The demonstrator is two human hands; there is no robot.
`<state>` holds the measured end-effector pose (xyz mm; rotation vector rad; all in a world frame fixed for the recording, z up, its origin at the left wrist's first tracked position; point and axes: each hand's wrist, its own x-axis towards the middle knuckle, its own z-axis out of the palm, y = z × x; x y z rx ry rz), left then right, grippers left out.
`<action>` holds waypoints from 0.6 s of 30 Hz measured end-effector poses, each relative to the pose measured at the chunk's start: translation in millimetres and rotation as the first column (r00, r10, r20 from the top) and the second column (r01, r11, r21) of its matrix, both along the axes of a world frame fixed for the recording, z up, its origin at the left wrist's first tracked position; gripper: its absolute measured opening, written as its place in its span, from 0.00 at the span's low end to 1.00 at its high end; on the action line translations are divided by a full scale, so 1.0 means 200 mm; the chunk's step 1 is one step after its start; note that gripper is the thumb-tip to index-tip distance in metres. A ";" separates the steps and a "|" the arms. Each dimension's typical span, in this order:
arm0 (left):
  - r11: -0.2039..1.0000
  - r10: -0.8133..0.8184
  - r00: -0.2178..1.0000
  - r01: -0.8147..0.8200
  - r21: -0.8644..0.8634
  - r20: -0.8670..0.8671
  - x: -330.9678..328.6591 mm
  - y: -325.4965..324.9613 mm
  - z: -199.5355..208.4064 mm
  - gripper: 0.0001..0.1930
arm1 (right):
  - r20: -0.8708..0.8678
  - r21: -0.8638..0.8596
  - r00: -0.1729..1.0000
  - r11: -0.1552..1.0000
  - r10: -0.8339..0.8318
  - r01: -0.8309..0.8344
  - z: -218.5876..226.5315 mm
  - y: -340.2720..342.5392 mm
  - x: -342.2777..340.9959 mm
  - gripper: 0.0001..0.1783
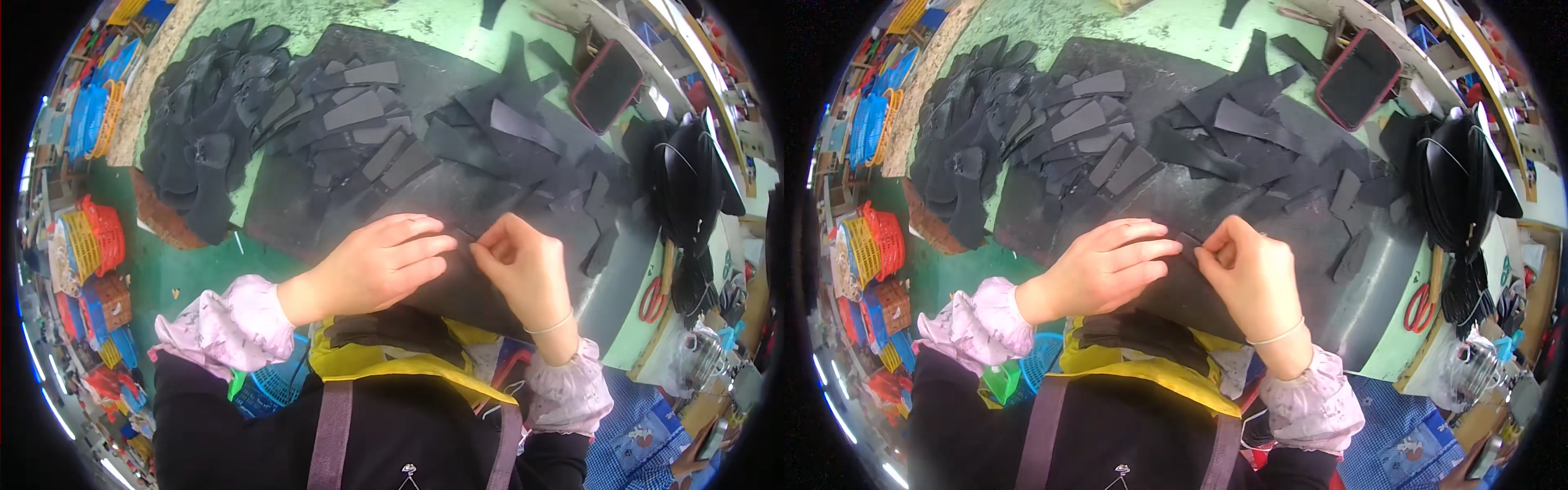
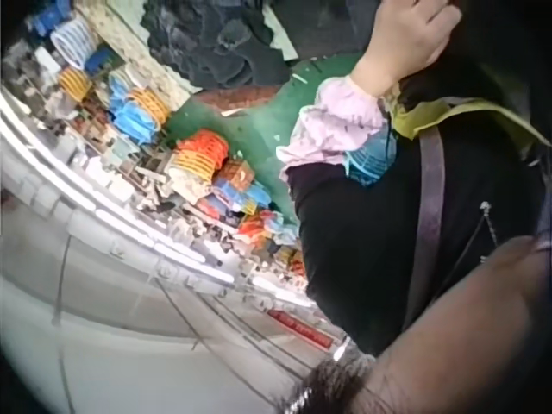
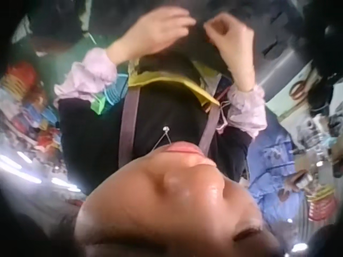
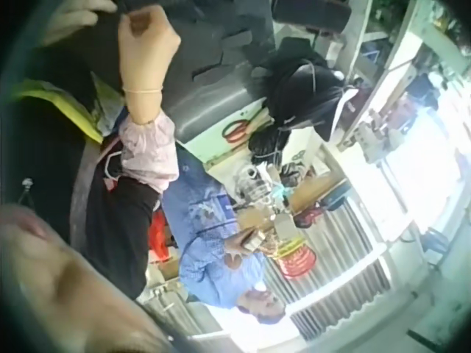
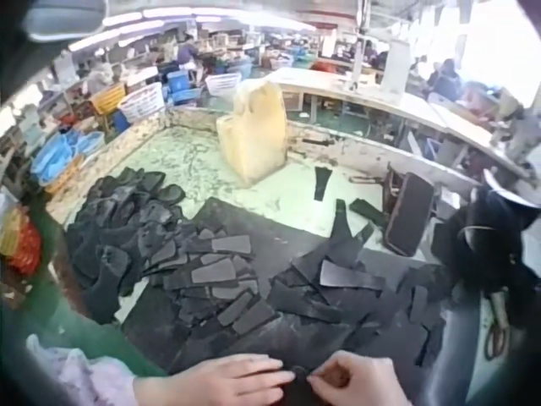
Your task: Picking up small black components and placing them onto a larger black base material on a workbench
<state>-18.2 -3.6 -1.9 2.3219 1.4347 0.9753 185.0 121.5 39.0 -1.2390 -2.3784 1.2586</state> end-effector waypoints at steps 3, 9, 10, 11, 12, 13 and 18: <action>0.999 0.049 0.998 -0.049 0.014 -0.051 0.01 0.00 0.01 0.13 | 0.154 0.262 0.988 0.965 -0.015 -0.026 0.00 -0.02 0.07 0.19; 0.968 0.238 0.967 -0.244 -0.057 -0.092 0.06 0.10 0.07 0.16 | 0.010 0.284 0.995 0.954 0.102 -0.100 -0.06 -0.13 0.05 0.18; 0.976 0.203 0.972 -0.210 -0.054 -0.120 0.01 0.15 0.05 0.16 | -0.038 0.176 0.991 0.977 0.131 -0.122 -0.06 -0.10 0.05 0.16; 0.977 0.204 0.965 -0.211 -0.021 -0.167 -0.04 0.17 0.09 0.15 | -0.104 0.181 0.990 0.980 0.097 -0.077 -0.04 -0.07 0.06 0.15; 0.976 0.213 0.954 -0.216 0.007 -0.212 -0.10 0.18 0.14 0.15 | -0.167 0.180 0.983 0.983 0.070 -0.039 -0.01 -0.01 0.09 0.13; 0.952 0.300 0.927 -0.307 0.002 -0.227 -0.17 0.18 0.20 0.15 | -0.232 0.157 0.971 0.984 -0.049 0.087 0.01 0.04 0.15 0.09; 0.810 0.585 0.762 -0.568 0.148 -0.276 -0.34 0.32 0.26 0.16 | -0.225 0.471 0.958 0.840 -0.180 0.268 -0.02 0.44 0.34 0.18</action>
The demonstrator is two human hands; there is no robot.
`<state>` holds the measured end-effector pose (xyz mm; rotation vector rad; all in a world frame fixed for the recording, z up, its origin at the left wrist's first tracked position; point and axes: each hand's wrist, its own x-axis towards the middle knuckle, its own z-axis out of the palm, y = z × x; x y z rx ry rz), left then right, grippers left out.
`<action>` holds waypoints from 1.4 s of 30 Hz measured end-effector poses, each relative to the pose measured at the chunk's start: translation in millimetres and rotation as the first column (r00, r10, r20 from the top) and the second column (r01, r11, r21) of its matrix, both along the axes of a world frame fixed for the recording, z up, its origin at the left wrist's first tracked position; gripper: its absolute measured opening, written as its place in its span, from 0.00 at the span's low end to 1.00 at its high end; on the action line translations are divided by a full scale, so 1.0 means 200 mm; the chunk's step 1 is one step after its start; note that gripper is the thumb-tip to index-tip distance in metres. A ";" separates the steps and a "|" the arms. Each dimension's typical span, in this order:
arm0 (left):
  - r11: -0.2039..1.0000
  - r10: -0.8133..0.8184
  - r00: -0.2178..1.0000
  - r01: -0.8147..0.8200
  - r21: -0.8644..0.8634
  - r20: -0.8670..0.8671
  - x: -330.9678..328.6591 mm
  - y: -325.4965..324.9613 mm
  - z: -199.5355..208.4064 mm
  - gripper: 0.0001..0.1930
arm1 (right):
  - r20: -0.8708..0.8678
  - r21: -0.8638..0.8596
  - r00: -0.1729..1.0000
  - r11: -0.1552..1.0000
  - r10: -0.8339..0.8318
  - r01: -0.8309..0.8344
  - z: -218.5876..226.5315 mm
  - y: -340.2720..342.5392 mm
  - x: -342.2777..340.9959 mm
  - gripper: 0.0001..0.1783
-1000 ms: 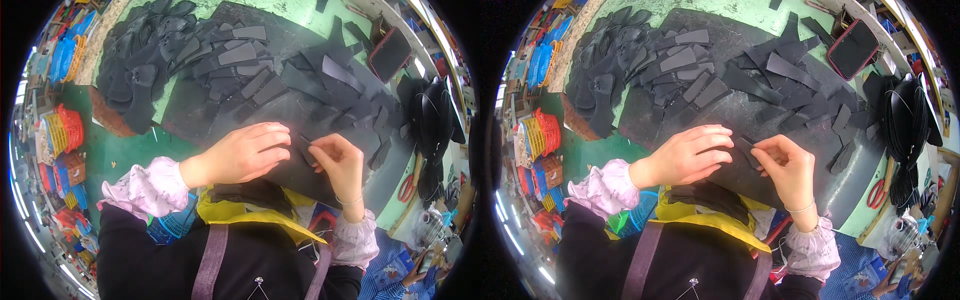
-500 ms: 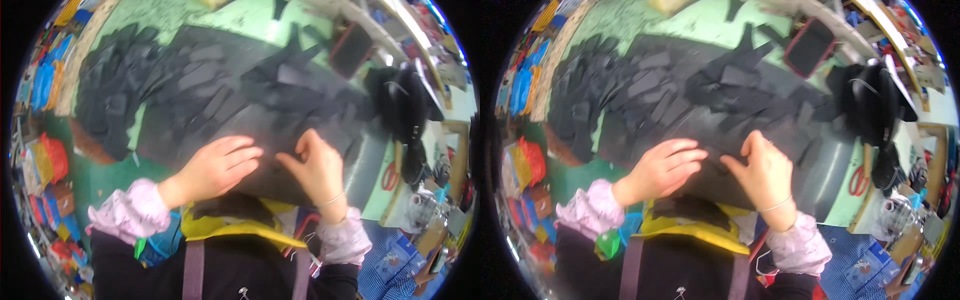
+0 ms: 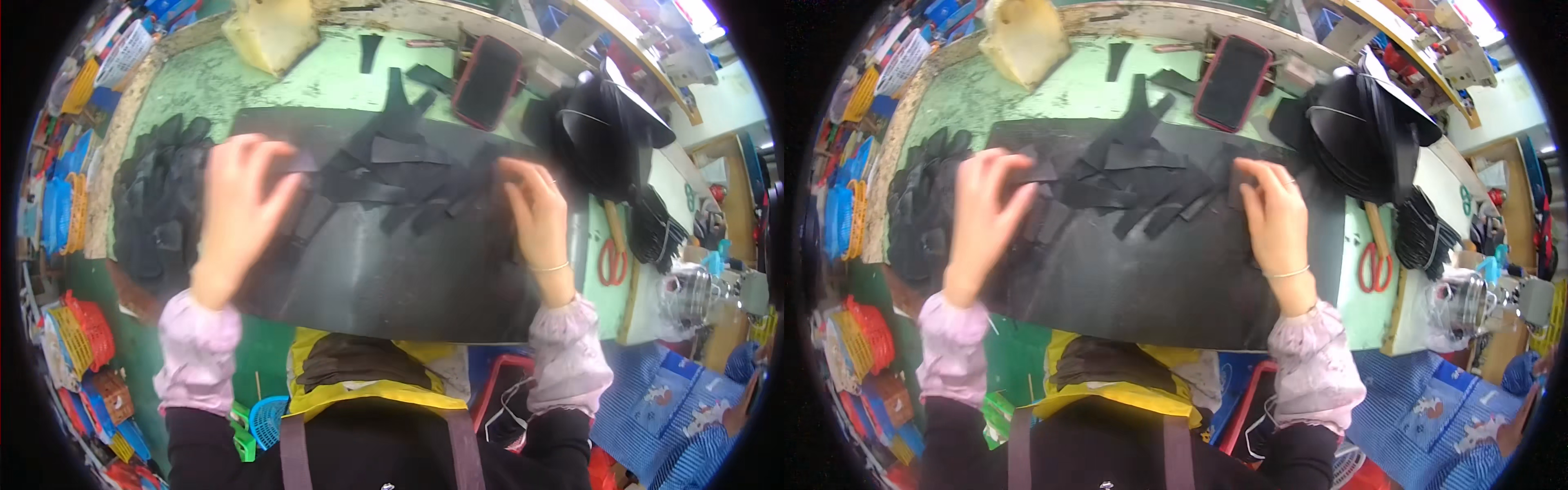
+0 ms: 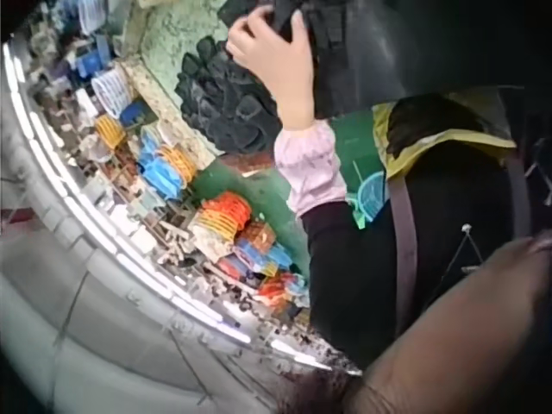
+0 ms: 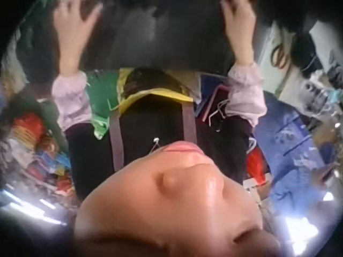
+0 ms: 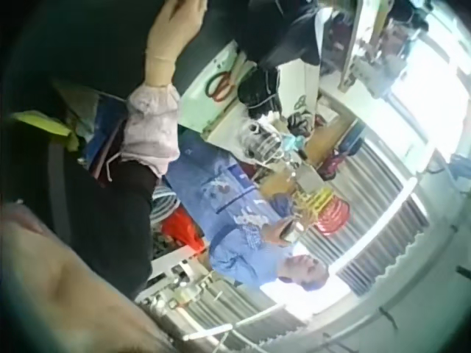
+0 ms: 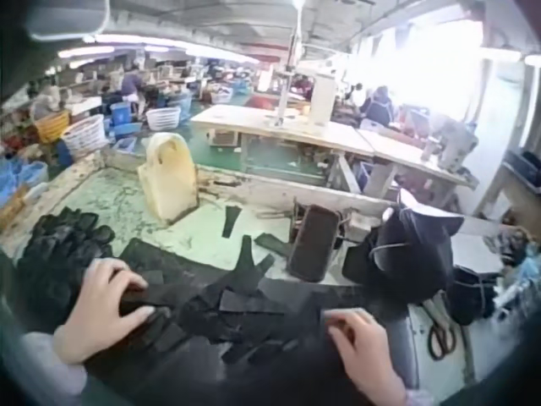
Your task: Picking up small black components and placing them onto a larger black base material on a workbench
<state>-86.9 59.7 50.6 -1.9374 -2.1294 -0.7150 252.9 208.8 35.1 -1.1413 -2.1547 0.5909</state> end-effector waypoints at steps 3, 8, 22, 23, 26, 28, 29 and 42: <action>0.986 -0.167 0.985 0.167 0.012 0.052 0.20 0.19 -0.04 0.17 | 0.065 0.075 0.998 0.997 0.019 -0.023 -0.10 0.08 0.00 0.26; 0.985 -0.167 0.983 0.170 -0.025 0.077 0.27 0.28 -0.09 0.17 | -0.024 0.055 0.999 0.998 0.032 -0.031 -0.13 0.08 -0.01 0.18; 0.928 -0.351 0.935 0.353 -0.116 0.045 0.20 0.22 -0.17 0.17 | 0.131 0.150 0.991 0.988 0.021 -0.041 -0.06 0.05 0.08 0.06; 0.920 -0.387 0.922 0.388 -0.057 0.023 0.22 0.24 -0.16 0.15 | 0.019 0.039 0.999 0.999 0.026 -0.026 -0.08 0.05 0.11 0.06; 0.891 -0.453 0.892 0.452 -0.052 -0.003 0.32 0.28 -0.19 0.15 | -0.023 -0.094 0.999 0.995 0.037 -0.039 -0.10 0.07 0.19 0.04; 0.881 -0.474 0.881 0.473 -0.026 -0.015 0.35 0.31 -0.20 0.14 | -0.348 -0.197 0.930 0.979 -0.118 0.050 -0.11 0.09 0.18 0.04; 0.880 -0.476 0.880 0.475 -0.024 -0.004 0.36 0.31 -0.19 0.13 | -0.319 -0.146 0.941 0.987 -0.110 0.066 -0.08 0.09 0.15 0.04; 0.818 -0.569 0.669 0.518 0.249 0.479 0.15 0.12 -0.09 0.08 | -0.271 -0.260 0.943 0.929 0.192 -0.264 -0.05 -0.10 -0.29 0.04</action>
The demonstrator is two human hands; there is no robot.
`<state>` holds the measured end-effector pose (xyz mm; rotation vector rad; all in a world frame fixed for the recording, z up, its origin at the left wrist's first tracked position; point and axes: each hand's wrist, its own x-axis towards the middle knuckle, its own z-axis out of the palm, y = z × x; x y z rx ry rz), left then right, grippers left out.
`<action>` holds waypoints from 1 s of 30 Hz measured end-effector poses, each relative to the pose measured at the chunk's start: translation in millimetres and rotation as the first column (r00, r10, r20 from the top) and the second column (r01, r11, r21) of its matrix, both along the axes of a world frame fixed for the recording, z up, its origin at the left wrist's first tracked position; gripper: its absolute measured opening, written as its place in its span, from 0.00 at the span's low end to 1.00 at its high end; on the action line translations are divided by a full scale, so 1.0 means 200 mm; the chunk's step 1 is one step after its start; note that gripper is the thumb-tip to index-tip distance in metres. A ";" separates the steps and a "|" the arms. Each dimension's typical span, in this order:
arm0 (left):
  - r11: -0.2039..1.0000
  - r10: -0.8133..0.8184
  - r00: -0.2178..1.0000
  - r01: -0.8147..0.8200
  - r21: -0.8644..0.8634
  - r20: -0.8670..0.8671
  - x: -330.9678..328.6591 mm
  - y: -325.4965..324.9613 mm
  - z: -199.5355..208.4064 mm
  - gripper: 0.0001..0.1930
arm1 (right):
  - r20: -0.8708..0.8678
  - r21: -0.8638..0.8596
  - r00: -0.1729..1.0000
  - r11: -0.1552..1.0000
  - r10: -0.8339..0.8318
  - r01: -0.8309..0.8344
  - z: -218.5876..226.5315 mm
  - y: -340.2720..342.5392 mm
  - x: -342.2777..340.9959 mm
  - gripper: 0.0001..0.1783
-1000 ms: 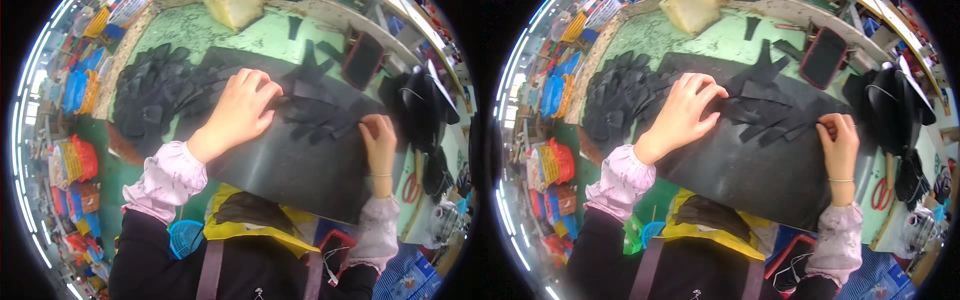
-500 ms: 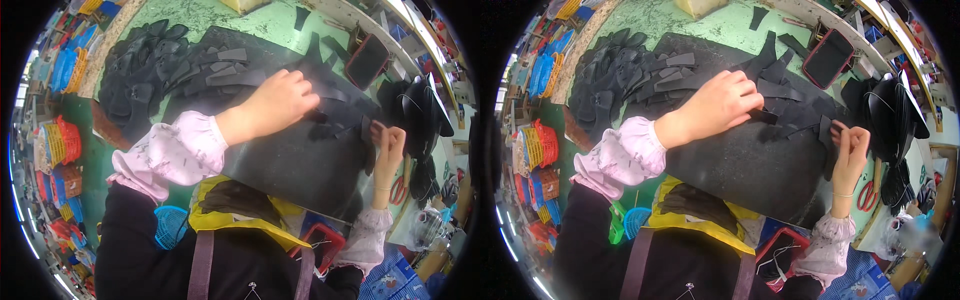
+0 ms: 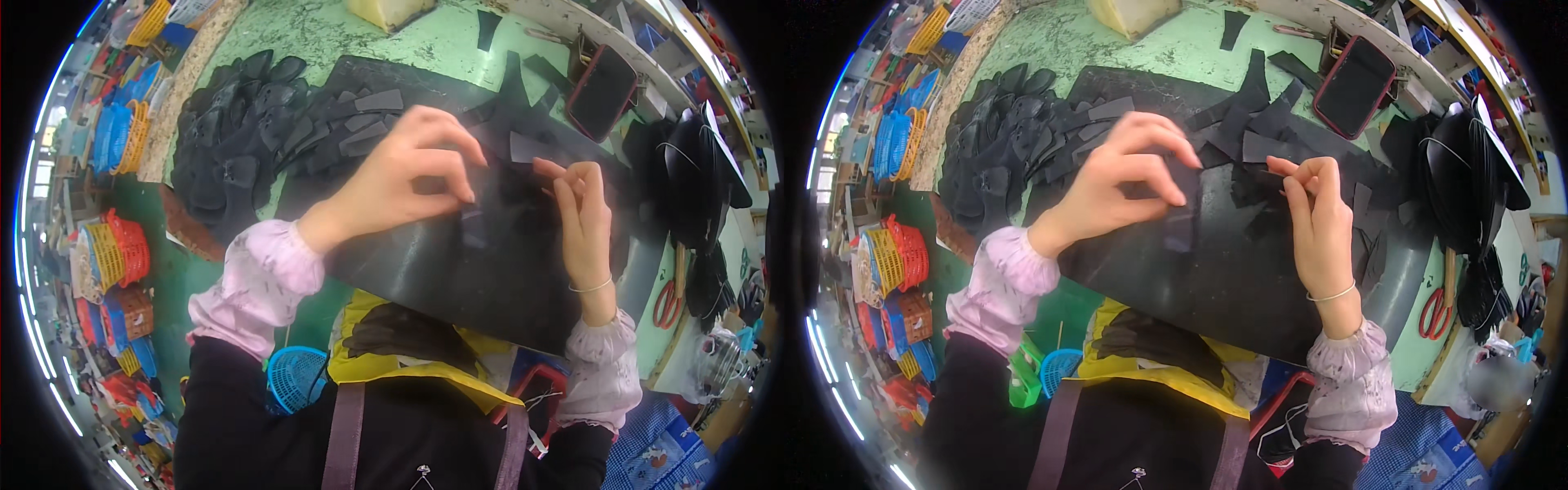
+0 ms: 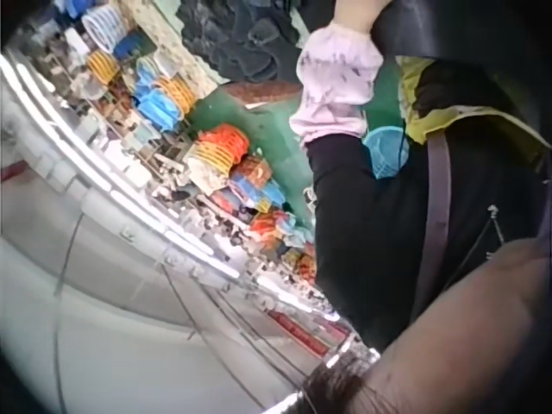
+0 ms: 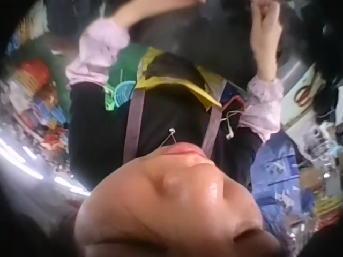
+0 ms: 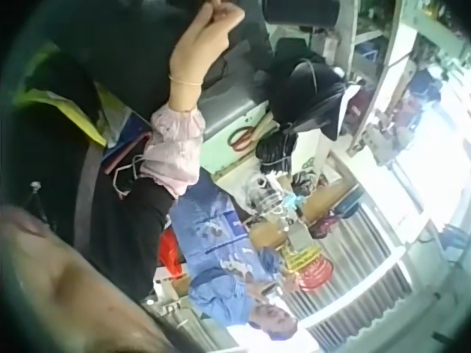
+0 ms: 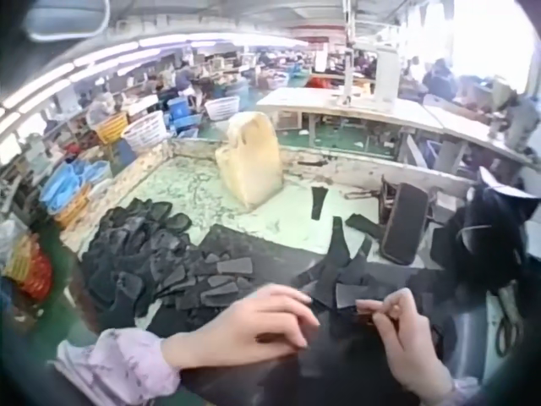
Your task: Picking up small black components and placing them onto a larger black base material on a workbench
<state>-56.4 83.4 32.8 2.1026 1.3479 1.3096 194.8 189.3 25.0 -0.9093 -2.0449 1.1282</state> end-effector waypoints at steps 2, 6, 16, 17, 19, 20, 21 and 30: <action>1.000 0.021 1.000 -0.022 0.013 0.016 0.02 -0.04 -0.01 0.09 | -0.138 -0.157 0.990 0.987 -0.012 -0.010 -0.03 0.03 0.01 0.03; 0.981 -0.148 0.988 0.140 -0.138 -0.047 0.11 -0.13 -0.07 0.08 | -0.053 -0.233 0.991 0.967 -0.121 0.105 0.02 0.01 0.11 0.03; 0.977 0.183 0.944 -0.206 -0.057 -0.275 0.29 -0.28 -0.10 0.19 | -0.030 -0.554 0.992 0.828 -0.123 0.086 0.03 -0.12 0.28 0.05; 0.972 0.199 0.949 -0.223 -0.073 -0.246 0.28 -0.31 -0.10 0.19 | 0.012 -0.571 0.996 0.817 -0.091 0.081 0.04 -0.15 0.27 0.04; 0.977 0.187 0.961 -0.203 -0.063 -0.202 0.21 -0.39 -0.09 0.18 | 0.062 -0.609 0.996 0.789 -0.060 0.086 0.05 -0.19 0.22 0.04; 0.984 0.145 0.970 -0.162 -0.075 -0.195 0.19 -0.43 -0.11 0.17 | 0.041 -0.629 0.998 0.776 -0.039 0.056 0.05 -0.22 0.18 0.05; 0.987 0.087 0.979 -0.111 -0.119 -0.185 0.20 -0.46 -0.11 0.17 | 0.064 -0.635 0.998 0.770 -0.026 0.061 0.06 -0.27 0.13 0.05; 0.981 -0.007 0.970 -0.040 -0.188 -0.242 0.21 -0.49 -0.18 0.17 | 0.229 -0.500 0.971 0.864 0.068 0.057 0.06 -0.32 -0.03 0.05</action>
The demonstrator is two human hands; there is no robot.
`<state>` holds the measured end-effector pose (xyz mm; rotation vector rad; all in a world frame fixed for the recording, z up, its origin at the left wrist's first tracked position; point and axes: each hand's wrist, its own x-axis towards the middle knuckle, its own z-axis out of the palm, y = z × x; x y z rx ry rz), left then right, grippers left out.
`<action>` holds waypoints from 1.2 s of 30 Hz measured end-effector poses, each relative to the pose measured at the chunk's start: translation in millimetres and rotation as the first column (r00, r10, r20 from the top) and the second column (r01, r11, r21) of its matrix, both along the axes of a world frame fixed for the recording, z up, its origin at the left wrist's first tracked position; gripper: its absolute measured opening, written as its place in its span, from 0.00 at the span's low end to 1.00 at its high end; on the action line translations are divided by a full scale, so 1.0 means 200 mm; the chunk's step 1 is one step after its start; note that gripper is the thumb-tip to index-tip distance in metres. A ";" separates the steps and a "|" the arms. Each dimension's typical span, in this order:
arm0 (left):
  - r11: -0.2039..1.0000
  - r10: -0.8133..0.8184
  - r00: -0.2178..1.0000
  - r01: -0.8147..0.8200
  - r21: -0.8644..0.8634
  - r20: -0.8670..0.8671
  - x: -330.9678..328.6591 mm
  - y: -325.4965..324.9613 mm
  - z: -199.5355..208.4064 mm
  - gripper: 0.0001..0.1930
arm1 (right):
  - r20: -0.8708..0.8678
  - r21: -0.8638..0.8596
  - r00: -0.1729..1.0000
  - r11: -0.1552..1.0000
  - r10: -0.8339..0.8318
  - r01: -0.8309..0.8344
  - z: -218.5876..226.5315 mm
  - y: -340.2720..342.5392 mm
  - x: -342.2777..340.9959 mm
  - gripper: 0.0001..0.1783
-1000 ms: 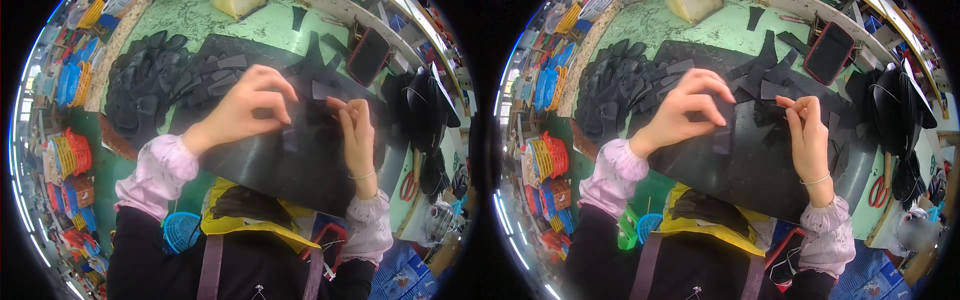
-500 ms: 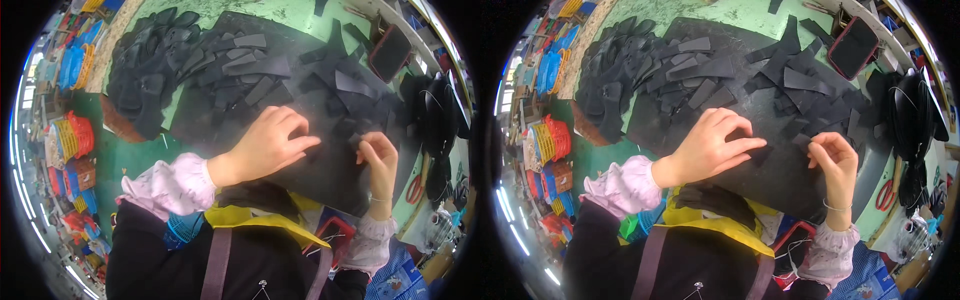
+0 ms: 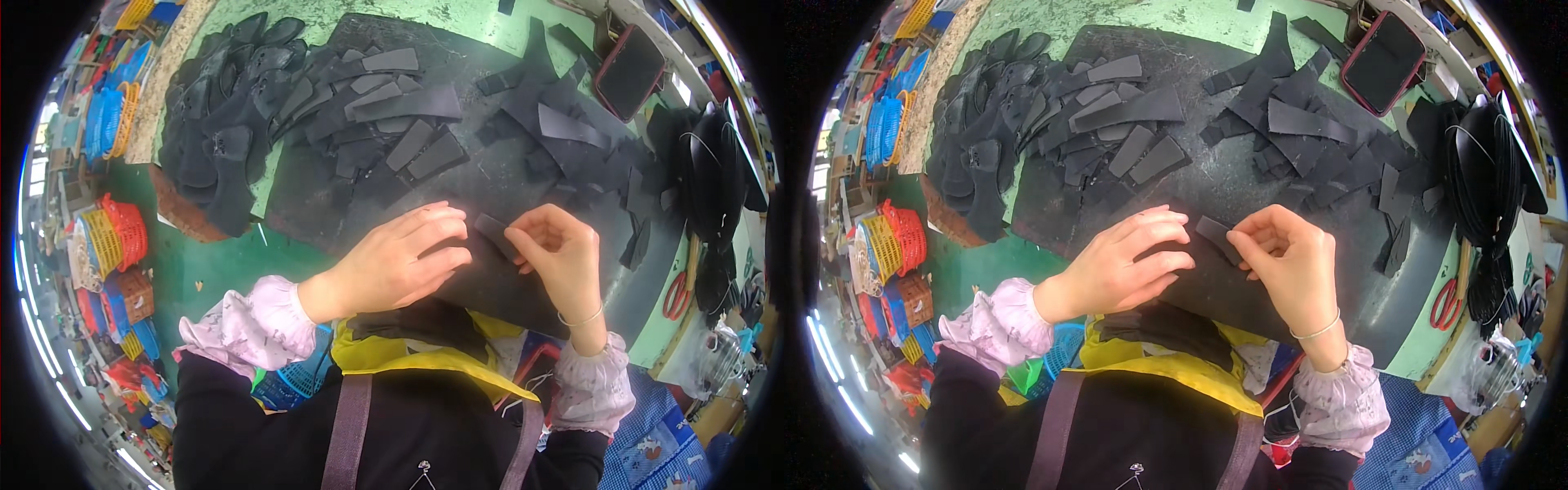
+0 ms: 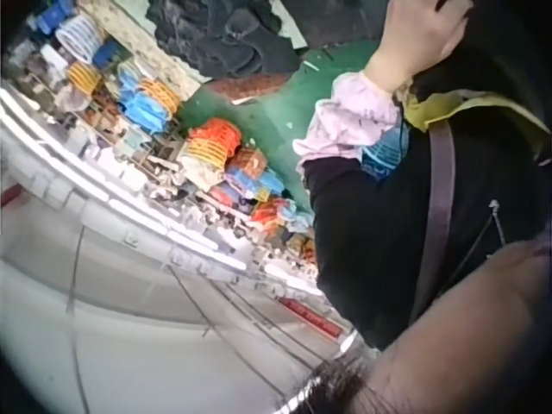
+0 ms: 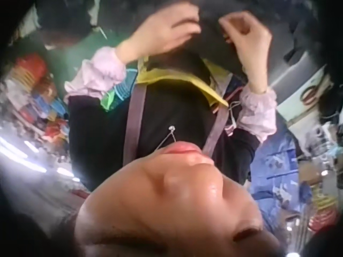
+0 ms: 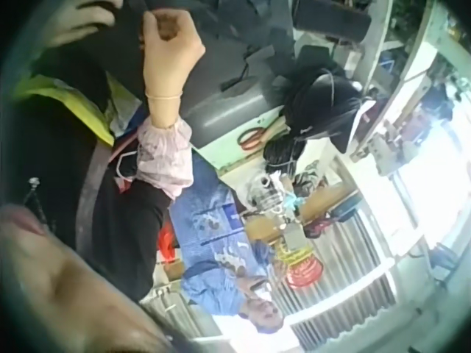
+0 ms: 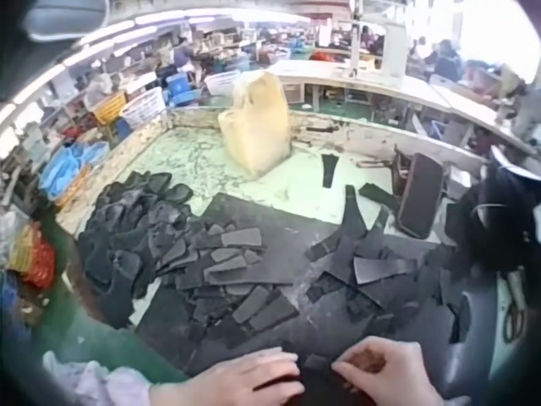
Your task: Picking up small black components and placing them onto a larger black base material on a workbench
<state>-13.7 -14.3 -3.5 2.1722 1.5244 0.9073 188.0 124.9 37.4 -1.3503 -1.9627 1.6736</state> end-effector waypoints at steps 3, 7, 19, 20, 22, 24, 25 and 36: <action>1.000 -0.001 1.000 0.001 0.002 0.003 0.00 0.01 0.03 0.19 | 0.014 -0.014 1.000 1.000 0.009 -0.009 0.00 0.02 -0.01 0.04; 0.999 -0.011 0.996 0.014 0.039 -0.094 0.01 0.02 0.02 0.21 | 0.204 0.289 0.976 0.947 0.079 -0.138 0.02 -0.01 -0.03 0.11; 0.937 0.350 0.895 -0.336 0.096 -0.275 -0.11 0.17 0.21 0.10 | -0.044 0.473 0.999 0.881 -0.007 0.027 0.03 0.08 0.17 0.08; 0.899 0.433 0.804 -0.414 0.139 -0.406 -0.20 0.17 0.23 0.10 | 0.013 0.534 0.971 0.823 -0.239 0.196 0.02 0.17 0.23 0.07; 0.821 0.570 0.734 -0.529 0.215 -0.370 -0.26 0.24 0.25 0.15 | 0.125 0.750 0.903 0.635 -0.411 0.185 -0.04 0.37 0.41 0.15; 0.914 0.405 0.870 -0.374 0.160 -0.281 -0.15 0.40 0.26 0.19 | 0.267 0.831 0.824 0.552 -0.500 0.066 -0.09 0.45 0.43 0.17; 0.936 0.341 0.907 -0.303 0.178 -0.248 -0.08 0.48 0.26 0.19 | 0.253 0.830 0.856 0.556 -0.451 0.048 -0.11 0.48 0.44 0.17; 0.924 0.329 0.878 -0.224 0.310 -0.348 0.19 0.91 0.03 0.13 | 0.176 0.768 0.937 0.637 -0.300 0.060 -0.11 0.54 0.42 0.18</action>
